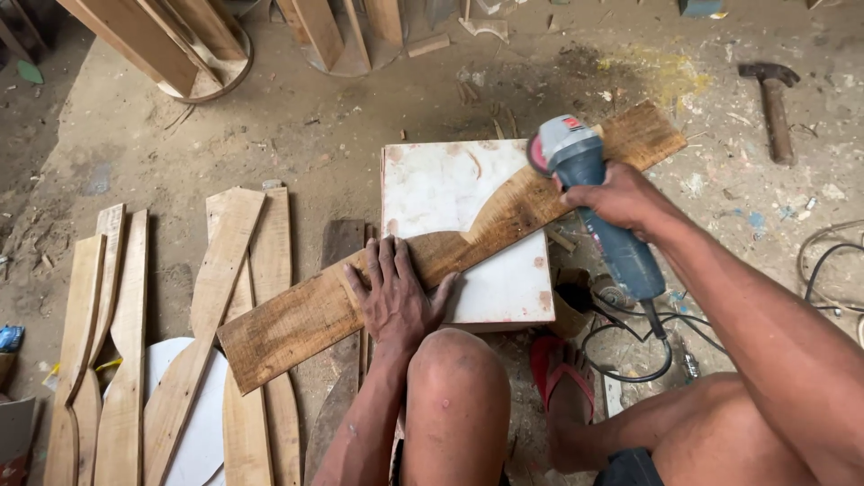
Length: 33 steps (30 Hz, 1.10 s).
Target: The person selects a curved wooden piece from a pile on the floor and places it on a small white box. Using an angle grinder with a sanding disc, they sand the surface of the wood while holding it steady with their left hand. They repeat this process on several other wooden pieces, flipping them over to sand both sides.
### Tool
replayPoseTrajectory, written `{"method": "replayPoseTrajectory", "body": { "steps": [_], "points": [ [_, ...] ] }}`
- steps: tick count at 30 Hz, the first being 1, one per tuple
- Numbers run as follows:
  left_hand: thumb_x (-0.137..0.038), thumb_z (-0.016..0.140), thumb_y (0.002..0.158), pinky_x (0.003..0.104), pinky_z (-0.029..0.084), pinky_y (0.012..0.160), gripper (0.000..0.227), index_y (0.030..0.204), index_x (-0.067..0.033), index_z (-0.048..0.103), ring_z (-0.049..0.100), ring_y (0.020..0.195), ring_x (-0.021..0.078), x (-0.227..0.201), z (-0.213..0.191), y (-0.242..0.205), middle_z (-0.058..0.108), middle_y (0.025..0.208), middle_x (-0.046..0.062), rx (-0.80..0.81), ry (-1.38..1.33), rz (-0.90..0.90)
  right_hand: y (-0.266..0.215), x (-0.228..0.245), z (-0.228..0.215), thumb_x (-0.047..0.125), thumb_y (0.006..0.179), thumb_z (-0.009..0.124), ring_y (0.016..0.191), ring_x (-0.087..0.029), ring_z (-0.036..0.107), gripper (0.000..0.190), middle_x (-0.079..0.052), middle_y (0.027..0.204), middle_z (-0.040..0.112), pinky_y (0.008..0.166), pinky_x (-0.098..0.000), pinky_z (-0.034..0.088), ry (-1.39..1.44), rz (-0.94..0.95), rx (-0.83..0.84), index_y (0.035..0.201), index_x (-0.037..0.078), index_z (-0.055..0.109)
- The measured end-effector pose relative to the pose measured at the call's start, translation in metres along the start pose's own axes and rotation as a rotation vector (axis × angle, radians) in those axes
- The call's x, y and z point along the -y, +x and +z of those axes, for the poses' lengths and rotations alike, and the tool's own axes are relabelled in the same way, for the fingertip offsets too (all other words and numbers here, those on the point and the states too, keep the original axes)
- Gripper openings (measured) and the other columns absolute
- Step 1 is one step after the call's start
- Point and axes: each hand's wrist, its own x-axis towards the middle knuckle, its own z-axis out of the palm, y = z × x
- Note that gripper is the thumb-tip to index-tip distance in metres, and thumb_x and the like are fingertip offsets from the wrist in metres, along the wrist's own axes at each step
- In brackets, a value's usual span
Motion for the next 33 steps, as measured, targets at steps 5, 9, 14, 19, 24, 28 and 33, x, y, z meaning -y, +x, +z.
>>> {"method": "replayPoseTrajectory", "body": {
  "steps": [5,9,14,19,24,28,33],
  "points": [
    [-0.078,0.041,0.094,0.072,0.009,0.120,0.091,0.150,-0.0061,0.038,0.018,0.154,0.0357,0.003,0.010,0.002,0.033,0.156,0.016,-0.039,0.018,0.013,0.012,-0.005,-0.032,0.007,0.080,0.073,0.060,-0.038,0.068,0.044,-0.028,0.078,0.061,0.053,-0.0510,0.058,0.116,0.006,-0.066,0.113,-0.015,0.056],
    [-0.087,0.042,0.084,0.069,0.004,0.120,0.108,0.150,-0.0006,0.042,0.021,0.154,0.0378,0.006,0.020,0.001,0.040,0.158,0.021,-0.093,0.050,0.022,0.035,-0.020,-0.056,0.015,0.090,0.073,0.069,-0.030,0.065,0.043,-0.018,0.090,0.067,0.064,-0.0422,0.056,-0.022,0.150,-0.056,0.127,-0.001,0.058],
    [-0.090,0.040,0.084,0.068,0.004,0.120,0.110,0.150,-0.0012,0.042,0.021,0.154,0.0363,0.007,0.023,0.004,0.040,0.159,0.019,-0.079,0.081,0.018,0.058,-0.033,-0.080,0.018,0.090,0.074,0.060,-0.028,0.067,0.032,-0.017,0.081,0.071,0.053,-0.0384,0.056,-0.015,0.141,-0.123,0.115,0.000,0.065],
    [-0.089,0.039,0.085,0.069,0.001,0.120,0.110,0.152,-0.0015,0.040,0.019,0.155,0.0365,0.007,0.024,0.003,0.039,0.160,0.020,-0.071,0.087,0.016,0.080,-0.047,-0.094,0.017,0.090,0.076,0.062,-0.026,0.066,0.034,-0.015,0.082,0.067,0.052,-0.0378,0.054,0.035,0.105,-0.199,0.115,-0.003,0.062],
    [-0.086,0.041,0.086,0.070,0.001,0.119,0.108,0.150,0.0010,0.041,0.019,0.154,0.0400,0.008,0.020,0.003,0.039,0.158,0.022,-0.083,0.053,0.043,0.082,-0.052,-0.109,0.023,0.093,0.078,0.062,-0.026,0.070,0.041,-0.017,0.087,0.070,0.056,-0.0365,0.059,-0.002,0.174,-0.324,0.115,-0.006,0.060],
    [-0.086,0.042,0.085,0.072,0.001,0.117,0.108,0.149,-0.0004,0.041,0.019,0.154,0.0396,0.008,0.019,0.003,0.039,0.157,0.021,-0.050,0.027,0.026,0.087,-0.066,-0.117,0.029,0.093,0.078,0.057,-0.019,0.065,0.041,-0.012,0.085,0.068,0.045,-0.0329,0.055,0.071,0.120,-0.429,0.110,-0.005,0.062],
    [-0.087,0.041,0.085,0.072,-0.001,0.117,0.109,0.150,-0.0005,0.041,0.019,0.154,0.0399,0.006,0.018,0.004,0.038,0.158,0.022,-0.048,0.028,0.034,0.079,-0.055,-0.115,0.025,0.095,0.079,0.065,-0.025,0.071,0.046,-0.017,0.088,0.069,0.061,-0.0361,0.062,0.082,0.152,-0.339,0.118,-0.007,0.053]
  ]
}}
